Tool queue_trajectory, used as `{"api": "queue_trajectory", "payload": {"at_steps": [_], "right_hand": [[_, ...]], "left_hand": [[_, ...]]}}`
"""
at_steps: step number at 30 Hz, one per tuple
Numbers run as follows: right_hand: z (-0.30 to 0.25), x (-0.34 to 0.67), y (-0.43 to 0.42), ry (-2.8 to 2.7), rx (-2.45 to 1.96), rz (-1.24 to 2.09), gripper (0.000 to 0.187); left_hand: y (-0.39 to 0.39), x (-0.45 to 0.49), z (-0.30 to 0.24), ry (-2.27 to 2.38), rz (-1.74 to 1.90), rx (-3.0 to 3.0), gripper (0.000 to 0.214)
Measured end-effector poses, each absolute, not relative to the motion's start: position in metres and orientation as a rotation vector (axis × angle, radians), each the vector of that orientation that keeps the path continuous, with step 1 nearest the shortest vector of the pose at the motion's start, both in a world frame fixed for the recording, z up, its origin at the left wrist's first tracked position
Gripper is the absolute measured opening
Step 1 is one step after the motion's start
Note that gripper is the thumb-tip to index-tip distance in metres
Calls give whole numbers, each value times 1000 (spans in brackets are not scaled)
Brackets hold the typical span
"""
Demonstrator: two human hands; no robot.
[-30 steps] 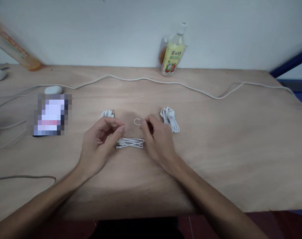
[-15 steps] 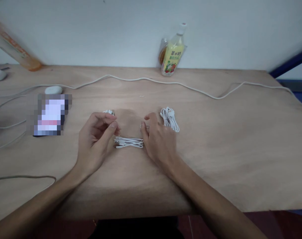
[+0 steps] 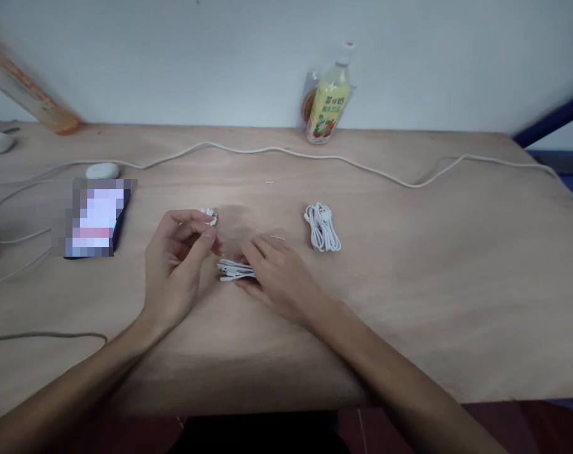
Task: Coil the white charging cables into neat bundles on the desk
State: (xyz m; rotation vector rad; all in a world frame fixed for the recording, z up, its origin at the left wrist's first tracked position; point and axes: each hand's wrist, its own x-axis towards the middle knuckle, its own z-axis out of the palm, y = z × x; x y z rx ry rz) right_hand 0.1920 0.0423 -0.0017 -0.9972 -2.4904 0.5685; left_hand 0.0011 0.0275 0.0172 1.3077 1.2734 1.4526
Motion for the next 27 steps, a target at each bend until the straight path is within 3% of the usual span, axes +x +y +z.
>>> {"api": "queue_trajectory", "payload": {"at_steps": [10, 22, 27], "right_hand": [[-9, 189, 38, -2449, -1067, 578, 9], [1, 188, 38, -1925, -1107, 1013, 6], [3, 184, 38, -1646, -1129, 1161, 10]], "left_hand": [[28, 1, 17, 1264, 1451, 1305, 12], [27, 2, 12, 1301, 1591, 1294, 13], [25, 3, 11, 1218, 1474, 1229, 20]]}}
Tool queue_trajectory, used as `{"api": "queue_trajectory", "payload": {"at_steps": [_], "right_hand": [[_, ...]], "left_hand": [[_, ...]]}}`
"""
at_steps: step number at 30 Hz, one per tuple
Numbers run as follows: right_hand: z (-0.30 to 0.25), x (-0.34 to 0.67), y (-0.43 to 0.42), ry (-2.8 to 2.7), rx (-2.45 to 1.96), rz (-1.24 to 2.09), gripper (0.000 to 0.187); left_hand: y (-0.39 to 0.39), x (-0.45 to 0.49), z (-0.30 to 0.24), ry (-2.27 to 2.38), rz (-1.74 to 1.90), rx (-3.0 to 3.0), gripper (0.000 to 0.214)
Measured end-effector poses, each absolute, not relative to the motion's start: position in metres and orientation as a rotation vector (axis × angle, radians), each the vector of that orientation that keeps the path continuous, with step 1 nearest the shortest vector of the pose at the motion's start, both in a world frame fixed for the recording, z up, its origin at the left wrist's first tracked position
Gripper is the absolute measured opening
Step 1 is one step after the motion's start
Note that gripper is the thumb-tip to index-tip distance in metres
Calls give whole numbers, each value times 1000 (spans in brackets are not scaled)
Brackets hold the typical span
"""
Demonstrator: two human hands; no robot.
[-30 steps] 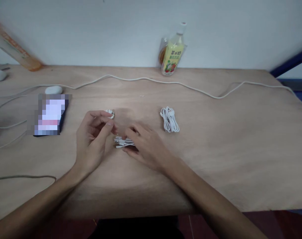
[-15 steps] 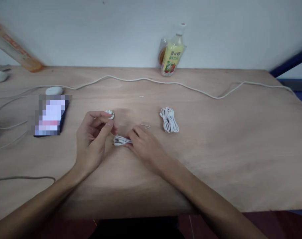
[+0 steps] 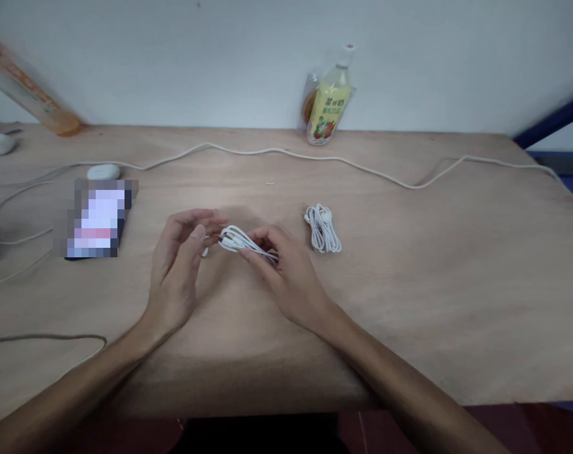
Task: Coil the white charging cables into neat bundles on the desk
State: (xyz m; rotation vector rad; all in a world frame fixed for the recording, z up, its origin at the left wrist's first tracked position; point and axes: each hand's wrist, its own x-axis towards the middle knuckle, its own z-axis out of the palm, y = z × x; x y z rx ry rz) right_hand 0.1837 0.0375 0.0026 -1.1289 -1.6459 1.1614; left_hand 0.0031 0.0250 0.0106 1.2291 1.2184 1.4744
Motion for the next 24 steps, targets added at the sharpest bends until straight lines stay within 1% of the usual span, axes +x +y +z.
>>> {"api": "queue_trajectory", "payload": {"at_steps": [5, 7, 13, 19, 24], "right_hand": [[1, 180, 37, -1418, -1077, 1303, 22], [0, 179, 37, -1384, -1056, 1323, 24], [-4, 176, 35, -1297, -1013, 1387, 25], [-2, 175, 34, -1336, -1088, 1266, 11], [1, 177, 34, -1405, -1191, 1191, 11]], "left_hand": [[24, 9, 7, 1034, 1230, 1077, 23], [24, 12, 5, 931, 1148, 1050, 24], [23, 14, 3, 859, 1119, 998, 19], [22, 15, 0, 888, 1093, 850, 25], [23, 14, -6, 903, 1119, 842, 30]]}}
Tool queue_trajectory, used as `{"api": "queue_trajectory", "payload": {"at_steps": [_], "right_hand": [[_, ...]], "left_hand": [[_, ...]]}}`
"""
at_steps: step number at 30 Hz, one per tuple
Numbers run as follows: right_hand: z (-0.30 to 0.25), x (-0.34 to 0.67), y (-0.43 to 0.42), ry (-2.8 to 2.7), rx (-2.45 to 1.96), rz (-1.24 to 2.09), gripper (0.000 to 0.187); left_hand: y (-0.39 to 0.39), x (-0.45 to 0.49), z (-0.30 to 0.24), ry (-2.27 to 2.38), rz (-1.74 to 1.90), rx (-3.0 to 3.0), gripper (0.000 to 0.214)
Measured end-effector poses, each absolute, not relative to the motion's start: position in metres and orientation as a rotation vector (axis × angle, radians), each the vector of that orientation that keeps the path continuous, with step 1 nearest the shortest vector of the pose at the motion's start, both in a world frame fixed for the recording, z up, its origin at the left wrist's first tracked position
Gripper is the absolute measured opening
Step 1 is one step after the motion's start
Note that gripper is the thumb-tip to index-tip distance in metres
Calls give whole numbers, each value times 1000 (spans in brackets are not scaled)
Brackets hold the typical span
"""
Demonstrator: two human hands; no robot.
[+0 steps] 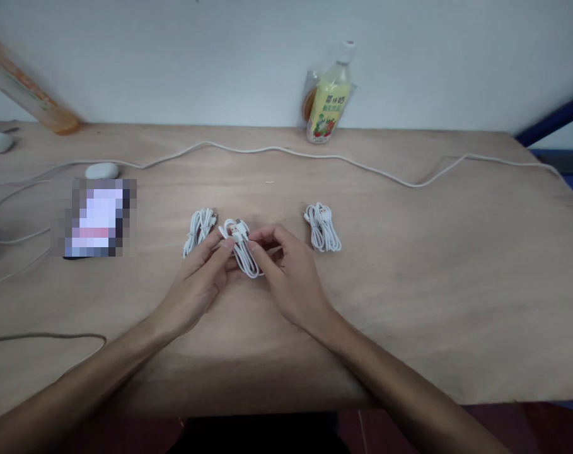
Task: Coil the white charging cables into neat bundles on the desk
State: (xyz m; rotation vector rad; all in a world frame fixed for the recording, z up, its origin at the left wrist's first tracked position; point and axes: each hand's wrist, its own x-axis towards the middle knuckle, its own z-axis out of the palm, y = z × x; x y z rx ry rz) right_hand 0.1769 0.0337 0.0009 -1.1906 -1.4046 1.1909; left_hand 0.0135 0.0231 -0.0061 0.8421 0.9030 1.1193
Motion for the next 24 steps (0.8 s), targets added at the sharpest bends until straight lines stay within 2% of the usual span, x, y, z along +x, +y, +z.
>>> {"api": "queue_trajectory", "payload": {"at_steps": [4, 12, 18, 24], "right_hand": [[2, 177, 34, -1357, -1228, 1192, 13], [5, 179, 38, -1239, -1160, 1453, 19], [5, 180, 39, -1164, -1074, 1584, 25], [5, 178, 37, -1201, -1026, 1517, 23]], "left_hand": [[24, 13, -4, 902, 1106, 797, 30], [24, 13, 0, 928, 1080, 744, 24], [25, 10, 7, 941, 1017, 851, 33], [24, 8, 12, 994, 1080, 1038, 32]]}}
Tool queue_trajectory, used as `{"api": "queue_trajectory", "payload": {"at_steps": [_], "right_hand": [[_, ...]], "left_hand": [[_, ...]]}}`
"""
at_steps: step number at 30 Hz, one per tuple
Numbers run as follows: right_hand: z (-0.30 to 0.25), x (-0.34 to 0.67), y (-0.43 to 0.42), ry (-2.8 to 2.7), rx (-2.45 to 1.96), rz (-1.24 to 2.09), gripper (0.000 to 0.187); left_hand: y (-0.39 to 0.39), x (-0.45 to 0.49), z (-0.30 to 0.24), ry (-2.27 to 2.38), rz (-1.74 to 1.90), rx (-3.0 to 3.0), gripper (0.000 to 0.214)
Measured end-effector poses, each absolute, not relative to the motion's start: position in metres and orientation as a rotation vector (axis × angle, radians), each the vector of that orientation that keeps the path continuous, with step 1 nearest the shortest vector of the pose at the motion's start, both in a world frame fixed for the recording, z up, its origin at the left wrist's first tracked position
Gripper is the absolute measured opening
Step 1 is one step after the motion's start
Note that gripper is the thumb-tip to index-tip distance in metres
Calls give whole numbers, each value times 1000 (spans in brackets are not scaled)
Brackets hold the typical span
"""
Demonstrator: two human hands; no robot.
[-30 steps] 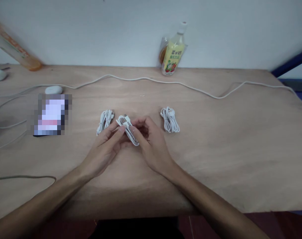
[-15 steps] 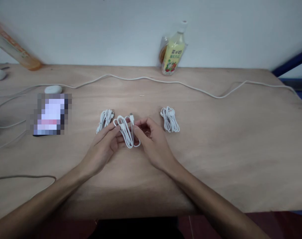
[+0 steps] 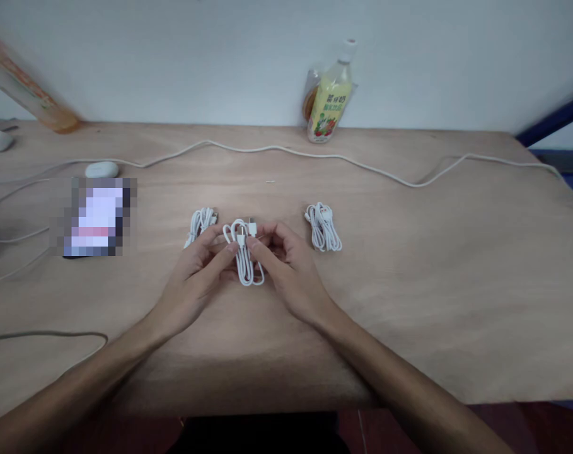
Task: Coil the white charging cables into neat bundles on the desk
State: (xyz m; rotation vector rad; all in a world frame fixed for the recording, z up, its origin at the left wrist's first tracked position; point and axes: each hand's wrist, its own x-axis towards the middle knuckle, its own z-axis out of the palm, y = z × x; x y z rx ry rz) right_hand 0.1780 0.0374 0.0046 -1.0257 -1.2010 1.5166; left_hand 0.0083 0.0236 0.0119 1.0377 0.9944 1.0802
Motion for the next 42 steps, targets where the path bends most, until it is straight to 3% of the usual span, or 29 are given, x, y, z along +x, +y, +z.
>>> {"api": "queue_trajectory", "payload": {"at_steps": [17, 42], "right_hand": [[5, 176, 36, -1282, -1149, 1281, 18], [7, 176, 35, -1198, -1060, 1368, 31]], "left_hand": [[19, 9, 11, 1030, 1074, 1136, 27], [21, 7, 15, 1013, 1097, 1130, 41]]}}
